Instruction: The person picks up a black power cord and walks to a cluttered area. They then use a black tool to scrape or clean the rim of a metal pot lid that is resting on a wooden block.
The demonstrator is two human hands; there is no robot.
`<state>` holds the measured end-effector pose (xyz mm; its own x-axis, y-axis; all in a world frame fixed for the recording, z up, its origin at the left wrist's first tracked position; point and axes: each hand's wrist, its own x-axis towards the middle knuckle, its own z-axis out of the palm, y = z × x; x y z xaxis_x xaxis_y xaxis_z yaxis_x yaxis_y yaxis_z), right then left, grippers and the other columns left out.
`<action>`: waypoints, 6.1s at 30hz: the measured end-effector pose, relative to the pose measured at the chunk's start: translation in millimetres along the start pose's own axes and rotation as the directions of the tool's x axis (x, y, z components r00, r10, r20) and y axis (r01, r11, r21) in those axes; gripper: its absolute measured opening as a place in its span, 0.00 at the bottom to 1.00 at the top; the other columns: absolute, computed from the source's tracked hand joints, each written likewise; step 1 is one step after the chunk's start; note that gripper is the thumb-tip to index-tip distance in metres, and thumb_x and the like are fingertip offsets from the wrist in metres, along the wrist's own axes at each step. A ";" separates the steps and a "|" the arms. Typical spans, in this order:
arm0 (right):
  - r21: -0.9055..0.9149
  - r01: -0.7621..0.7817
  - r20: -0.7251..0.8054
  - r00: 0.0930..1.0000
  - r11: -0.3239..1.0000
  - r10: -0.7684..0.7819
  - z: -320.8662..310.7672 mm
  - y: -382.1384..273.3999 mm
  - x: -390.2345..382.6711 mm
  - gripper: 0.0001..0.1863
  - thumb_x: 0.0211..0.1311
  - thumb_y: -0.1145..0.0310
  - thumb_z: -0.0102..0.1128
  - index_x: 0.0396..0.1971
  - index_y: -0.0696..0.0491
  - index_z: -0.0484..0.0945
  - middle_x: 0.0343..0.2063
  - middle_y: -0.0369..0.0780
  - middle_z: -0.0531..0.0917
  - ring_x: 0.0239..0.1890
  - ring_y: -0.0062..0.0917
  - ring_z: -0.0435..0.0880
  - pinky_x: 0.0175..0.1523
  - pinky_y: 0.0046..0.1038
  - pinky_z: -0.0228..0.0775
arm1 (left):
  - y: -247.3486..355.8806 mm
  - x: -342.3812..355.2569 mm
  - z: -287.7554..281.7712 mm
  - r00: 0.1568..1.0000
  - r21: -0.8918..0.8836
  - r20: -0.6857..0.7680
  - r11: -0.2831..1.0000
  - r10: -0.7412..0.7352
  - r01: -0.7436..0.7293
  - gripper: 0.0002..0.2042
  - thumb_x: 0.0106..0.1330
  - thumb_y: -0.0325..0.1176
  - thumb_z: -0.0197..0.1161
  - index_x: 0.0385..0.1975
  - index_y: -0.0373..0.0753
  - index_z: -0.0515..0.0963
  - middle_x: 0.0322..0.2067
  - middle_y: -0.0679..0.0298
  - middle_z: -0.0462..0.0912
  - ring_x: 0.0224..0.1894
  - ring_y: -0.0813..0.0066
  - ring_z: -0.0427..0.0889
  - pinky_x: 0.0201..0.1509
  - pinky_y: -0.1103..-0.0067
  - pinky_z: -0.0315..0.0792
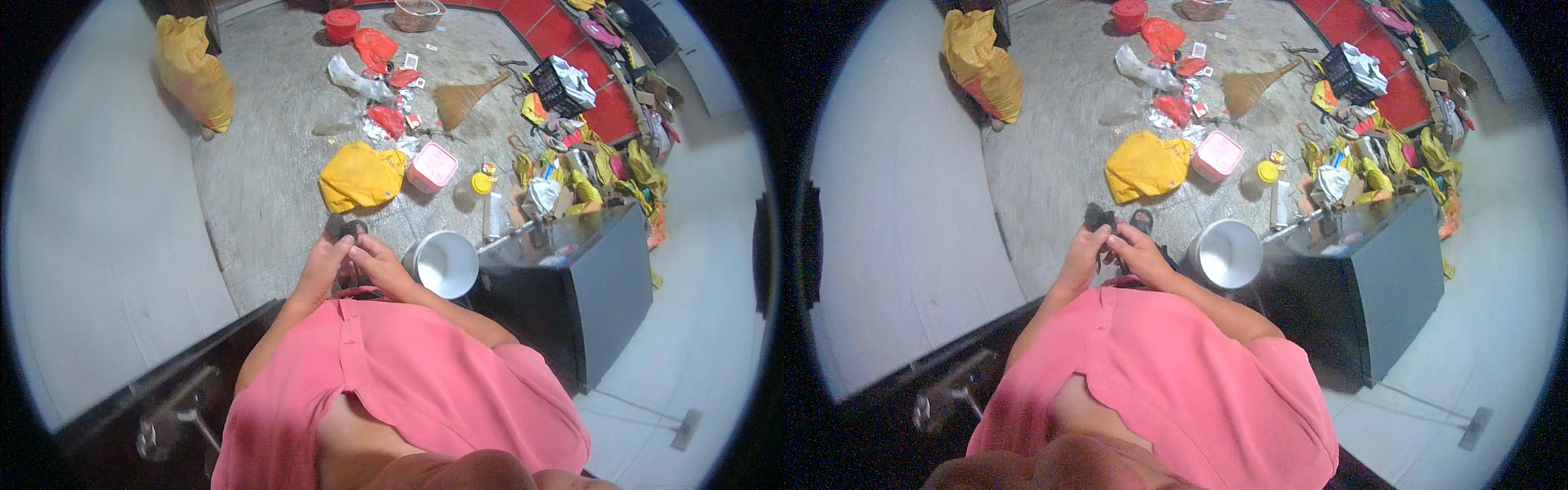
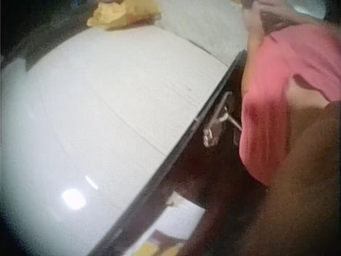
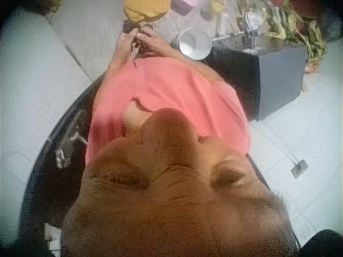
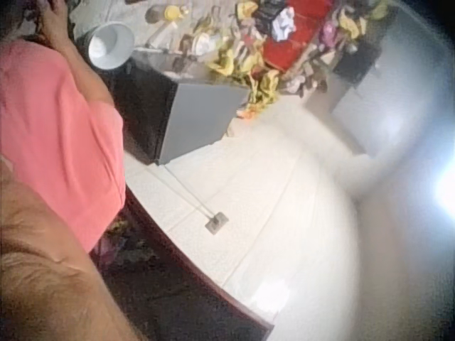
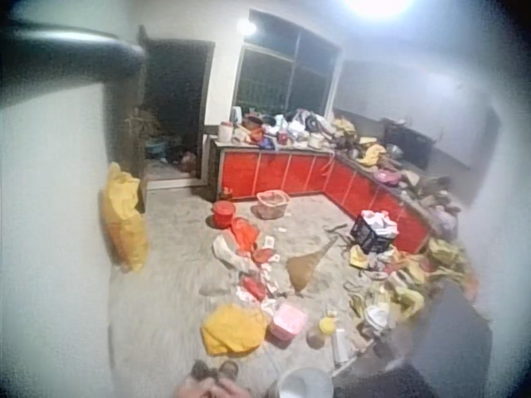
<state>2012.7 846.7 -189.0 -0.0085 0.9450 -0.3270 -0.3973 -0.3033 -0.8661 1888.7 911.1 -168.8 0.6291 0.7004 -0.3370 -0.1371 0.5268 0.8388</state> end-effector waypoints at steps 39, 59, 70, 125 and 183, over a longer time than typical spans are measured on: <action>-0.430 0.056 -0.277 0.942 0.901 -0.191 -302.9 -402.7 663.1 0.12 0.58 0.65 0.52 0.38 0.56 0.72 0.26 0.43 0.77 0.31 0.21 0.75 0.37 0.24 0.67 | 351.7 840.0 -54.3 0.699 -0.159 0.468 0.726 -0.541 0.669 0.09 0.61 0.31 0.52 0.38 0.35 0.69 0.17 0.67 0.67 0.20 0.78 0.66 0.26 0.83 0.64; -0.309 0.258 -0.579 0.713 0.915 -0.396 -769.0 -655.9 822.3 0.10 0.61 0.66 0.49 0.36 0.57 0.71 0.26 0.31 0.72 0.28 0.13 0.68 0.36 0.18 0.63 | 387.6 1311.2 308.4 0.837 0.337 0.460 0.930 -0.296 0.144 0.12 0.61 0.31 0.53 0.43 0.37 0.69 0.21 0.72 0.70 0.19 0.88 0.65 0.22 0.90 0.59; -0.174 0.202 -0.774 0.578 0.964 -0.261 -951.3 -759.7 903.5 0.11 0.63 0.62 0.47 0.31 0.54 0.72 0.19 0.29 0.69 0.22 0.11 0.65 0.27 0.16 0.58 | 401.6 1570.9 331.4 0.936 -0.036 0.149 0.944 -0.319 0.328 0.11 0.62 0.40 0.52 0.39 0.41 0.68 0.18 0.69 0.67 0.17 0.81 0.65 0.20 0.84 0.59; -0.898 -0.383 0.059 -0.596 0.218 -0.801 -1925.8 -1571.0 875.4 0.16 0.61 0.71 0.50 0.49 0.57 0.66 0.28 0.36 0.77 0.24 0.11 0.70 0.28 0.12 0.61 | 544.0 2595.9 1329.9 0.624 -0.460 0.686 0.888 0.375 -0.028 0.15 0.65 0.39 0.48 0.47 0.36 0.65 0.27 0.67 0.67 0.27 0.80 0.63 0.32 0.84 0.59; -0.436 0.795 -0.891 -0.317 0.422 -0.324 -2315.5 -1548.6 798.6 0.08 0.61 0.66 0.45 0.36 0.54 0.67 0.39 0.43 0.75 0.41 0.31 0.75 0.42 0.32 0.69 | 372.2 2654.9 1801.4 0.269 0.178 0.917 0.906 -0.294 0.384 0.06 0.61 0.29 0.51 0.36 0.37 0.69 0.35 0.60 0.73 0.40 0.66 0.75 0.49 0.71 0.71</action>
<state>4746.0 1787.3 16.0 0.9493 -0.3106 0.0478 0.2261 0.5695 -0.7903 4886.2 2099.4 18.7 0.9112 -0.4082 0.0551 0.2531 0.6605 0.7069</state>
